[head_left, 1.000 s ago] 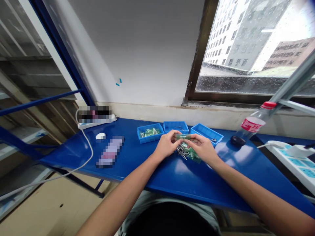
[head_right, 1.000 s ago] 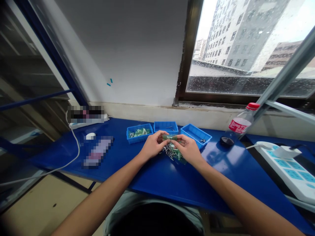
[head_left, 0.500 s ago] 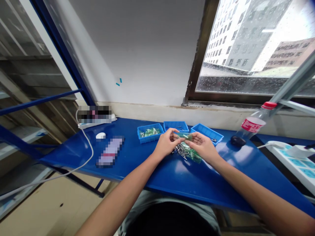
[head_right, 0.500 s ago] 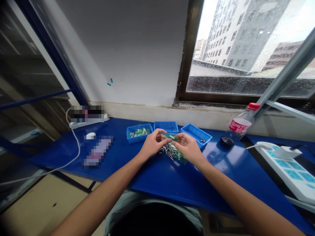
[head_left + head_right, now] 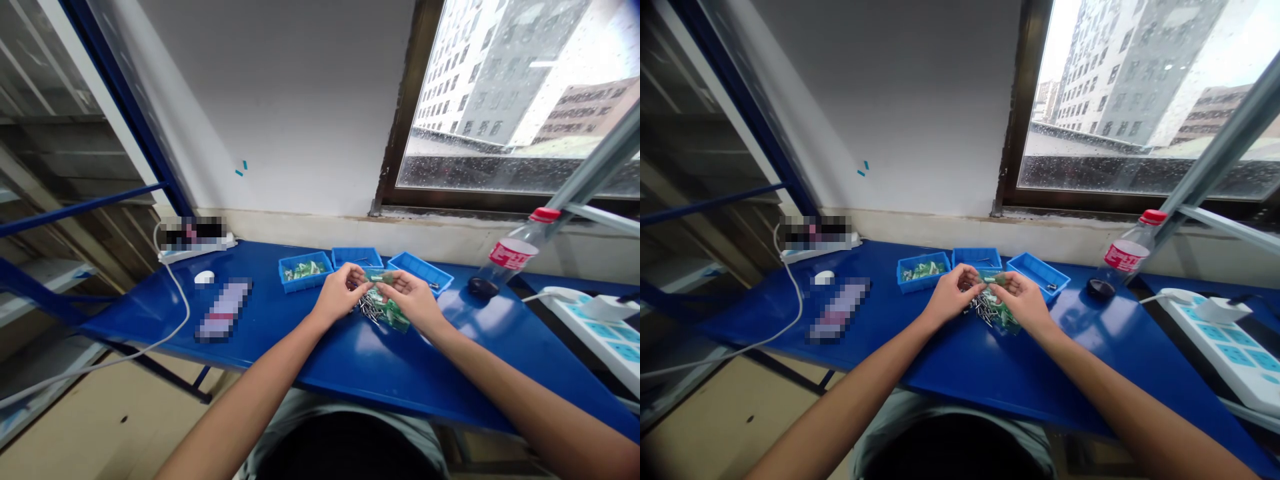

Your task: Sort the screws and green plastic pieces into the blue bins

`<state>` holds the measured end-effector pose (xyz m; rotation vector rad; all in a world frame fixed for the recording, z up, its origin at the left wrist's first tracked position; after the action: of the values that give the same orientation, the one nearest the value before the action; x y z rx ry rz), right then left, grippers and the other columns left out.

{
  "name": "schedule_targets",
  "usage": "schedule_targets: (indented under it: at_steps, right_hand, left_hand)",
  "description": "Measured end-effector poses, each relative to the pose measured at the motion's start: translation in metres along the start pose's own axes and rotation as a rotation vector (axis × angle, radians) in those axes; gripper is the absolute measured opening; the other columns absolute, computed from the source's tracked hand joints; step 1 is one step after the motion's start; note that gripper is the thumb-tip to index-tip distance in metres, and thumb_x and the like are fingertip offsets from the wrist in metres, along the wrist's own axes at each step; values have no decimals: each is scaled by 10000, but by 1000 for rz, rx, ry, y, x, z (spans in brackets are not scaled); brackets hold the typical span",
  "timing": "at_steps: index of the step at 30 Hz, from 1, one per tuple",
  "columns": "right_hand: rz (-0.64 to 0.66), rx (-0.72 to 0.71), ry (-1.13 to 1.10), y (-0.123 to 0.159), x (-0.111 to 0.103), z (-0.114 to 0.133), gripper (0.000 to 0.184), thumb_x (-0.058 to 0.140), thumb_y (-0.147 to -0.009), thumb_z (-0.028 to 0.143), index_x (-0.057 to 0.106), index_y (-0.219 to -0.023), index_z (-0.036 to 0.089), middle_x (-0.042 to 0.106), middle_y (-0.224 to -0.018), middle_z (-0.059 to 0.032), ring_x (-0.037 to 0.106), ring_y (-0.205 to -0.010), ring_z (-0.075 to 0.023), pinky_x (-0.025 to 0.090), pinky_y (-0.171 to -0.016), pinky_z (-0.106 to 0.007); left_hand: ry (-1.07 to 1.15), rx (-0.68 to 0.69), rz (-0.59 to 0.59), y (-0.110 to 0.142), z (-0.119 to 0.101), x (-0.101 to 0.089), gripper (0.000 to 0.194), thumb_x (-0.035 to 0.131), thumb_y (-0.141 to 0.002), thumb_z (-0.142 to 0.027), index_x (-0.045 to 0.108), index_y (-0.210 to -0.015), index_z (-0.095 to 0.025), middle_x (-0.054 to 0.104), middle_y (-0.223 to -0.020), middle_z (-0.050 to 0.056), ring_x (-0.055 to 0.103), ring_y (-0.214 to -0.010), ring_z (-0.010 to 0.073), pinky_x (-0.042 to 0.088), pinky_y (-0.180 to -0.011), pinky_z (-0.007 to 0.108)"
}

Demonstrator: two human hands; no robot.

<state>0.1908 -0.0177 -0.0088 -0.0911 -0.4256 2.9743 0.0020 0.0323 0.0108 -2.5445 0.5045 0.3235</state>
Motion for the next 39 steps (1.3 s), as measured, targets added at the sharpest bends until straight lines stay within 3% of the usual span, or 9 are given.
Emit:
schedule_targets:
  at_steps: [4, 8, 10, 15, 18, 23, 30, 36, 39]
  right_hand:
    - [-50, -22, 46, 0, -4, -2, 384, 846, -840, 523, 663, -992, 222, 744, -812, -37, 703, -661, -200, 616, -673, -360]
    - [63, -127, 125, 3, 0, 1, 401, 841, -847, 436, 676, -1154, 237, 754, -1144, -96, 764, -1023, -272, 653, -889, -411]
    - [118, -181, 172, 6, 5, 5, 422, 825, -863, 405, 680, -1228, 252, 721, -1265, -102, 736, -1144, -285, 641, -967, -429]
    - [35, -243, 273, 7, 3, 13, 324, 752, -941, 442, 703, -1192, 244, 730, -1185, -104, 744, -1043, -274, 645, -922, -441]
    - [-90, -263, 290, 5, -5, 14, 429, 791, -905, 483, 686, -1238, 234, 723, -1164, -118, 730, -1042, -287, 647, -845, -419]
    - [27, -121, 236, 2, -5, 2, 402, 800, -887, 536, 727, -1123, 218, 780, -1066, -102, 766, -925, -269, 642, -834, -414]
    - [-66, -28, 159, 3, -7, -2, 406, 788, -890, 568, 641, -1054, 227, 733, -716, -31, 673, -553, -203, 567, -525, -330]
    - [135, -219, 266, 7, 5, 8, 344, 791, -890, 481, 701, -1130, 251, 728, -1149, -102, 740, -1060, -283, 672, -844, -412]
    - [114, -227, 341, 7, 5, 12, 302, 756, -928, 466, 718, -1129, 243, 744, -1116, -99, 745, -983, -265, 665, -851, -422]
  left_hand:
    - [-71, 54, -25, 2, -4, 0, 256, 760, -927, -419, 730, -969, -168, 761, -974, 83, 728, -843, 197, 608, -775, 316]
    - [53, 90, 114, 4, -5, 9, 459, 795, -897, -425, 730, -1280, -179, 760, -1224, 131, 759, -1033, 249, 647, -892, 360]
    - [17, 96, 100, 3, -3, 8, 434, 782, -907, -393, 742, -1286, -186, 763, -1250, 128, 751, -1075, 260, 640, -931, 372]
    - [-36, -24, -35, -1, 5, -3, 283, 739, -933, -314, 776, -1187, -195, 812, -1154, 92, 771, -999, 248, 623, -920, 363]
    - [-14, -54, 19, 1, 4, -1, 377, 756, -914, -299, 724, -1274, -191, 822, -1067, 77, 773, -909, 224, 613, -841, 324]
    - [-1, -54, 138, 4, -2, 6, 481, 754, -921, -344, 655, -1367, -190, 792, -869, 39, 727, -727, 178, 559, -687, 267]
    - [-55, -83, -7, 3, -4, -2, 241, 734, -933, -381, 779, -1008, -156, 815, -935, 90, 771, -866, 231, 595, -816, 319]
    - [-28, -43, 165, 6, -14, 2, 379, 742, -931, -437, 781, -1197, -170, 824, -1104, 80, 771, -963, 253, 587, -845, 307]
    - [-124, 3, 141, 4, -15, -1, 282, 649, -995, -355, 797, -1168, -189, 828, -1074, 53, 759, -947, 231, 557, -874, 301]
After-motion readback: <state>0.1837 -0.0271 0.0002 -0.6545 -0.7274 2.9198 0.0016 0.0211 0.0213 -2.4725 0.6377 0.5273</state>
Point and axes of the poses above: each hand's wrist, its own y-axis away from the middle knuckle, its own x-axis out of the palm, z = x × y, the point moved 4 cm from there along -y, towards the middle knuckle
